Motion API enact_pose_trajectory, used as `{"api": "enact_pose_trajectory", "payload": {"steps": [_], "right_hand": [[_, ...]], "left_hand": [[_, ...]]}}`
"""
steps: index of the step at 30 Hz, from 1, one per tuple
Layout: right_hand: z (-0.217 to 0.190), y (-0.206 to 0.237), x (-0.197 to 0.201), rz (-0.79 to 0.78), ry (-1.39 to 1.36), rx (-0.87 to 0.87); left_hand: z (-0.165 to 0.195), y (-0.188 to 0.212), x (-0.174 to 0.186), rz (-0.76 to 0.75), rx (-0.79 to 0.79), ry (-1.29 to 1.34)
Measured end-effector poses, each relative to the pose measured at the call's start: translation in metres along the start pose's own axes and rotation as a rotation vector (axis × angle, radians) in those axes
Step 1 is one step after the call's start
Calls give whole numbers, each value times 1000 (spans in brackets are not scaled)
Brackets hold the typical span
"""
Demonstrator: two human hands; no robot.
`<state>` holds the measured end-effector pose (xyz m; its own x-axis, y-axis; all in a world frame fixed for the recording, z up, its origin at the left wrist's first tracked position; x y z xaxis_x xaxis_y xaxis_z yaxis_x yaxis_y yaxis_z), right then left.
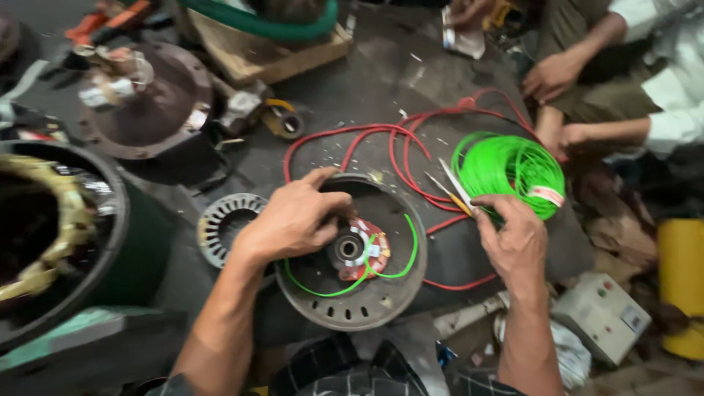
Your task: The person strips insulation from green wires using scissors, then inserts the wires into a motor component and secures them with a screwdriver. The person repeats the stripping and insertion process for additional wires.
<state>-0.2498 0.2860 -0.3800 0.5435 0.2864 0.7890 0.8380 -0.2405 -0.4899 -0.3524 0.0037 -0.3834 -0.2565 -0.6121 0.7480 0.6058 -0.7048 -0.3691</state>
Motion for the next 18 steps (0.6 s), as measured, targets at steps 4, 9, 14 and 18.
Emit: {"api": "enact_pose_trajectory", "payload": {"steps": [4, 9, 14, 18], "right_hand": [[-3, 20, 1, -49, 147, 31], [-17, 33, 9, -72, 285, 143], [4, 36, 11, 22, 251, -25], [12, 26, 13, 138, 176, -13]], "left_hand": [[-3, 9, 0, -7, 11, -12], [-6, 17, -3, -30, 34, -6], [-6, 25, 0, 6, 2, -30], [-8, 31, -3, -22, 22, -23]]}}
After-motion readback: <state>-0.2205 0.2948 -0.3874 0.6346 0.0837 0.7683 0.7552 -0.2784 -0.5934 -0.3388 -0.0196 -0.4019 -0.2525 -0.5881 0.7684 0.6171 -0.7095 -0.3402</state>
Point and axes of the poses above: each hand's wrist, its own y-axis away from the middle knuckle, its own x-axis out of the back of the hand, z = x × y, the point moved 8 cm from there along -y, towards the middle knuckle, and after that the axes turned 7 degrees about z, right-handed, at the moved point
